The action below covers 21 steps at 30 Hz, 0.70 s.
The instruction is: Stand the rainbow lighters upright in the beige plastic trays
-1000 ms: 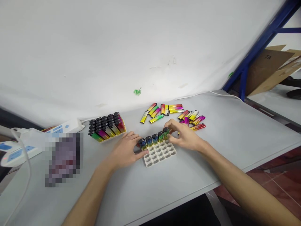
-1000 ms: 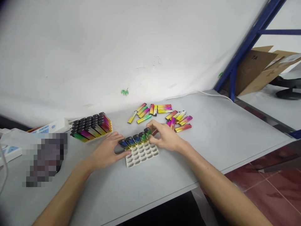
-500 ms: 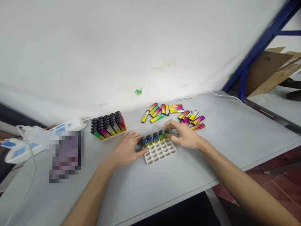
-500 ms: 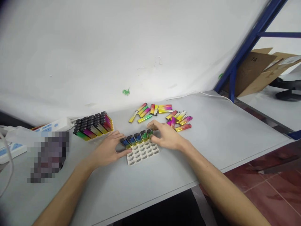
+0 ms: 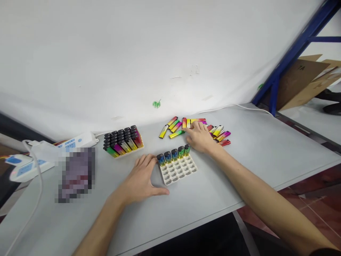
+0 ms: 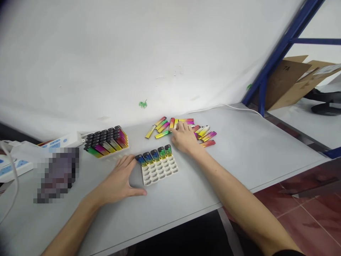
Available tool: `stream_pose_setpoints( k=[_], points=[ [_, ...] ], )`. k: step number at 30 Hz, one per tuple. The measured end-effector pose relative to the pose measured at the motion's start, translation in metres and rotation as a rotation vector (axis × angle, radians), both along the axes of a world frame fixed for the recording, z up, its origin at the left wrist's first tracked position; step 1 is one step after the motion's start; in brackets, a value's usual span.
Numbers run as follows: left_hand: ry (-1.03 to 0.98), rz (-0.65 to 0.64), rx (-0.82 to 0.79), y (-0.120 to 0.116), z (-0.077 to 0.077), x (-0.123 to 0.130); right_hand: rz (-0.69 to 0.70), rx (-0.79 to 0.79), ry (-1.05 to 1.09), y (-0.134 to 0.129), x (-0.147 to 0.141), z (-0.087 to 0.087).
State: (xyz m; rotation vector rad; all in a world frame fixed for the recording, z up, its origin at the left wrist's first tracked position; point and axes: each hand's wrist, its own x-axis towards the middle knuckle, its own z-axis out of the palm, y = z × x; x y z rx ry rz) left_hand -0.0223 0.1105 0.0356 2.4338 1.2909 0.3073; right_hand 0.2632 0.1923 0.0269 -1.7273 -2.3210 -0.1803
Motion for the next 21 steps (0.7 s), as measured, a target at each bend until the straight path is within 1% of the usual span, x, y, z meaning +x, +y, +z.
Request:
stream_pose_setpoints(
  k=[4, 7, 9, 11, 14, 16, 18, 19, 21],
  points=[
    [0.024, 0.019, 0.018, 0.000, -0.006, 0.004, 0.017, 0.015, 0.036, -0.004, 0.000, 0.001],
    [0.043, 0.021, 0.023, 0.000, -0.006, 0.007, 0.031, 0.019, 0.054, -0.005, 0.002, -0.002],
    [0.047, 0.020, 0.012, 0.000, -0.005, 0.007, 0.053, 0.025, 0.140, -0.006, 0.004, -0.004],
    [0.041, 0.019, 0.008, 0.000, -0.004, 0.007, 0.066, 0.049, 0.320, -0.008, 0.007, -0.003],
    [0.040, 0.019, 0.011, 0.001, -0.004, 0.006, 0.022, 0.046, 0.749, -0.013, 0.007, 0.003],
    [0.042, 0.024, 0.007, 0.001, -0.004, 0.006, 0.009, -0.048, 1.083, -0.017, 0.005, 0.007],
    [0.038, 0.029, 0.003, 0.002, -0.004, 0.007, 0.033, -0.166, 1.354, -0.020, 0.000, 0.009],
    [0.033, 0.029, 0.002, 0.002, -0.003, 0.007, 0.047, -0.214, 1.445, -0.021, -0.002, 0.010],
    [0.017, 0.024, 0.005, 0.002, -0.003, 0.008, 0.046, -0.290, 1.557, -0.022, -0.006, 0.011]
  ],
)
